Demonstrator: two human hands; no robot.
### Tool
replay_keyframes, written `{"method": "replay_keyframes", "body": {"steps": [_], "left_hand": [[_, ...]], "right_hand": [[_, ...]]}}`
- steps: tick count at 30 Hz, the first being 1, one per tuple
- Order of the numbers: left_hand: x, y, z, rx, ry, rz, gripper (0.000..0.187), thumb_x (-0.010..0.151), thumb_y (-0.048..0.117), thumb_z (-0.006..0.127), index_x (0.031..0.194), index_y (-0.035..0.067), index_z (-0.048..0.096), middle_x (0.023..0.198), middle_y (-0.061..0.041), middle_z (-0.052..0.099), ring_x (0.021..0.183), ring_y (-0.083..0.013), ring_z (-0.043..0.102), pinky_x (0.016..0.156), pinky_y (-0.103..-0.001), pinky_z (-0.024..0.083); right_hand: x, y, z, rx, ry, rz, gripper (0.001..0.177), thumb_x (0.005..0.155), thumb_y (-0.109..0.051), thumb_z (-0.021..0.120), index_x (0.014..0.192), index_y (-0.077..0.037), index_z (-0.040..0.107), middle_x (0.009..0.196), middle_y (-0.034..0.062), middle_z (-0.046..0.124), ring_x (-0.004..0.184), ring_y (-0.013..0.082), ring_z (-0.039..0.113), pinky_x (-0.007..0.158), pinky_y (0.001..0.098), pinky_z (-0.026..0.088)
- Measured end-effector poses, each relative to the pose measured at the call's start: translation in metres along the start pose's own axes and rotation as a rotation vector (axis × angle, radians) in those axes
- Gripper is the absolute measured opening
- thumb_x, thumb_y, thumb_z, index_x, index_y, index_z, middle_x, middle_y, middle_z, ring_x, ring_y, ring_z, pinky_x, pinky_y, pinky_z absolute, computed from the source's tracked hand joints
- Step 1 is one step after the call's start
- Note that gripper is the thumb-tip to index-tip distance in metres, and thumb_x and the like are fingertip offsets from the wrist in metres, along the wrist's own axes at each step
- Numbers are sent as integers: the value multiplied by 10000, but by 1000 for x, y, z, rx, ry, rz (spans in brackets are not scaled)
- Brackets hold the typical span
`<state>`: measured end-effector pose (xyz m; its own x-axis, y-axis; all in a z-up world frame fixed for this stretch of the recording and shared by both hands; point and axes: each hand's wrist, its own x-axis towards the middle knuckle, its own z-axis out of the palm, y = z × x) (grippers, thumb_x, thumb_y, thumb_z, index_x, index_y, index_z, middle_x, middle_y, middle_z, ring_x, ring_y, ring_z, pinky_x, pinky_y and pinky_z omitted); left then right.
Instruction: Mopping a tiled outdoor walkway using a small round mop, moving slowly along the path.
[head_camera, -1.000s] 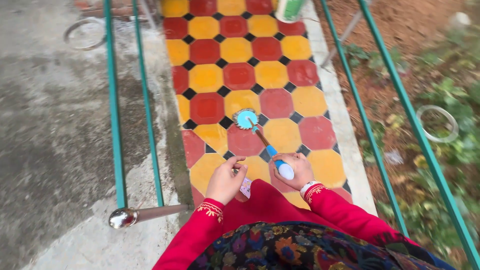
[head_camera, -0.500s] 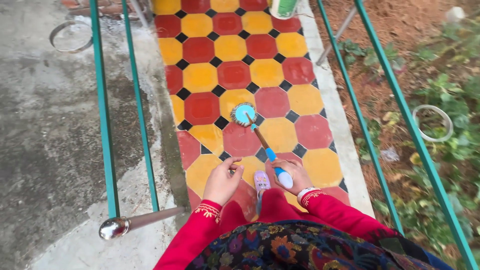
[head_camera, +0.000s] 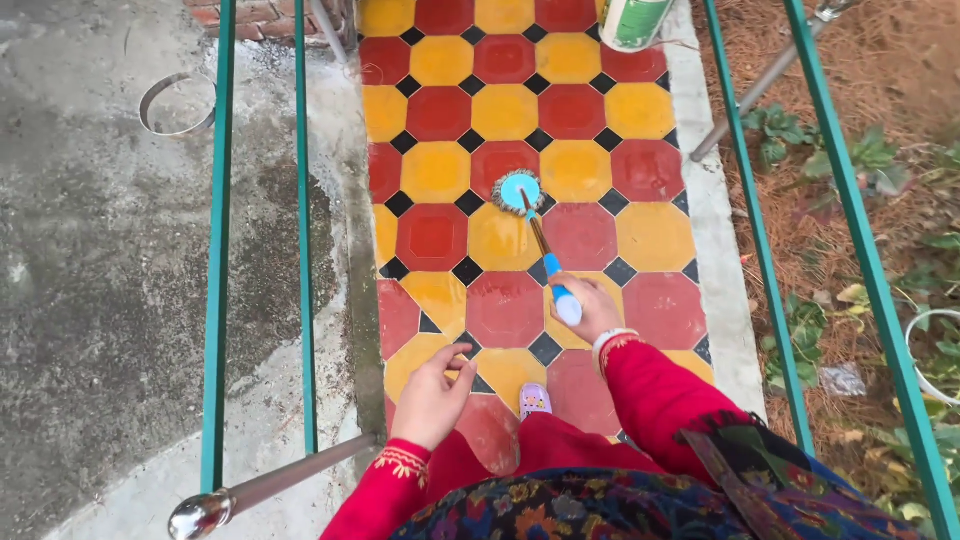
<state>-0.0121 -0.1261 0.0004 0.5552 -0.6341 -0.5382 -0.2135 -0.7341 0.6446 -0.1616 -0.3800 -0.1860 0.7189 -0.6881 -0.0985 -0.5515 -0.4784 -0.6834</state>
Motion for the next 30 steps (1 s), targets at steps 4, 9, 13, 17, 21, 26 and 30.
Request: {"method": "replay_keyframes", "body": {"steps": [4, 9, 13, 17, 21, 26, 30], "left_hand": [[2, 9, 7, 8, -17, -68, 460, 960, 420, 529, 1374, 245, 625, 1077, 70, 751, 727, -125, 696, 707, -324, 578], [-11, 16, 12, 22, -32, -100, 436, 974, 394, 521, 1371, 249, 625, 1107, 81, 751, 751, -129, 697, 686, -321, 580], [-22, 3, 16, 33, -34, 6, 422, 980, 399, 491, 1340, 228, 631, 1003, 106, 701, 578, -101, 570, 608, -333, 505], [-37, -8, 22, -42, 12, 143, 375, 950, 339, 599, 1287, 210, 701, 1063, -33, 790, 890, -247, 759, 815, -385, 580], [-54, -24, 37, -32, -27, 173, 382, 955, 383, 592, 1294, 242, 700, 1069, -11, 788, 899, -244, 752, 812, -385, 575], [-69, -30, 47, -36, -79, 231, 387, 954, 374, 598, 1296, 227, 703, 1075, -31, 787, 899, -252, 753, 811, -390, 573], [-73, -29, 64, -54, -80, 325, 380, 943, 338, 624, 1280, 190, 717, 1061, -71, 786, 866, -264, 755, 782, -405, 572]], "right_hand": [[21, -4, -17, 36, -17, 27, 459, 837, -276, 792, 1267, -258, 633, 1324, 46, 697, 1202, 362, 604, 960, 519, 536], [3, 24, -9, -29, 66, -100, 458, 797, -298, 797, 1234, -277, 662, 1306, 10, 713, 1194, 329, 630, 1056, 489, 454], [-34, 28, -9, -88, 15, -91, 455, 833, -338, 775, 1256, -225, 649, 1312, 21, 711, 1183, 274, 660, 1094, 463, 411], [-71, 34, -11, -159, 113, -269, 404, 851, -432, 735, 1218, -331, 603, 1271, -94, 717, 1175, 147, 682, 1037, 364, 438], [-123, 20, -14, -229, 186, -312, 375, 820, -501, 753, 1142, -360, 621, 1163, -155, 749, 1066, 86, 716, 951, 292, 465], [-199, 2, -13, -251, 273, -296, 309, 818, -514, 731, 1078, -359, 668, 1049, -112, 788, 901, 162, 746, 878, 316, 496], [-251, 3, -6, -214, 300, -289, 288, 789, -476, 743, 1046, -357, 691, 1049, -125, 790, 919, 133, 760, 870, 296, 513]]}}
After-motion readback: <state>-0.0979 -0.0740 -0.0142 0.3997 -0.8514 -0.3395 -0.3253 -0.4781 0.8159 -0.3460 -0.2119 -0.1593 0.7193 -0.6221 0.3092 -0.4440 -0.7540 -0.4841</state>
